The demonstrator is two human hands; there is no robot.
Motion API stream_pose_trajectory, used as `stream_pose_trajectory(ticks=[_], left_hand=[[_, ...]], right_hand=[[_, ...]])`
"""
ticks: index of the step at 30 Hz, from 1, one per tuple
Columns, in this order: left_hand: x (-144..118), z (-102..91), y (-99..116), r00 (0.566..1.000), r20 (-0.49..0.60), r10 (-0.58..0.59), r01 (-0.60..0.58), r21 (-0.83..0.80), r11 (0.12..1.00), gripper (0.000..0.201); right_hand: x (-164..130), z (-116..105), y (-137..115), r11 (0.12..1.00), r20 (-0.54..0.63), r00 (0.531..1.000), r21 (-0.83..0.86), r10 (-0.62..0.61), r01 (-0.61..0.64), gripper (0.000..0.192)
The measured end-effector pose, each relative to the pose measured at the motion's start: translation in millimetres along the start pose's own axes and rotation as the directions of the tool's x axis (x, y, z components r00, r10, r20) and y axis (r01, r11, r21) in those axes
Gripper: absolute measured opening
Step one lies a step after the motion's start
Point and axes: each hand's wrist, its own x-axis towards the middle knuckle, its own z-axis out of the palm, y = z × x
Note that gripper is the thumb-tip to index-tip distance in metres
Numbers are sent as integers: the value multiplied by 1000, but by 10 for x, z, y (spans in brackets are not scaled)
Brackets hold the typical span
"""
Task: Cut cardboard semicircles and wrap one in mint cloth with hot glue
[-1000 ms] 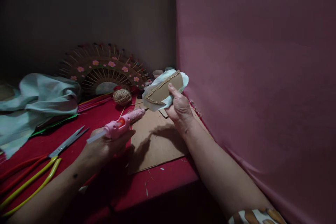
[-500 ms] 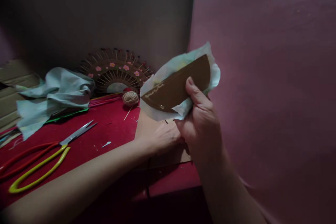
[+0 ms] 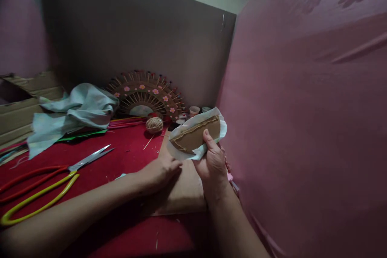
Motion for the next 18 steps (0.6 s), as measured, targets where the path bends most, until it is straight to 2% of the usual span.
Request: stream_pose_trajectory(ticks=[3, 5, 7, 10, 13, 15, 18], left_hand=[[-135, -407, -298, 977, -92, -191, 168, -212, 963, 16], [-164, -620, -415, 949, -98, -300, 241, -390, 889, 26], [-167, -735, -463, 926, -77, -370, 269, -555, 787, 35], [-165, -748, -455, 903, -33, -428, 272, -726, 631, 41], [-203, -693, -406, 891, 21, -453, 282, -808, 517, 41], [-251, -678, -365, 890, 51, -454, 293, -827, 480, 39], [-317, -703, -312, 905, 78, -419, 296, -822, 487, 31]], right_hand=[[45, -41, 143, 998, 24, 998, -44, 53, -52, 23], [80, -77, 278, 994, 48, 995, -79, 83, -79, 22], [111, -114, 417, 987, 58, 990, -102, 129, -123, 23], [139, -158, 569, 970, 65, 975, -135, 212, -202, 24], [138, -177, 624, 954, 50, 964, -164, 262, -251, 23], [126, -180, 624, 945, 15, 958, -173, 286, -279, 23], [107, -190, 612, 933, -15, 952, -197, 304, -301, 26]])
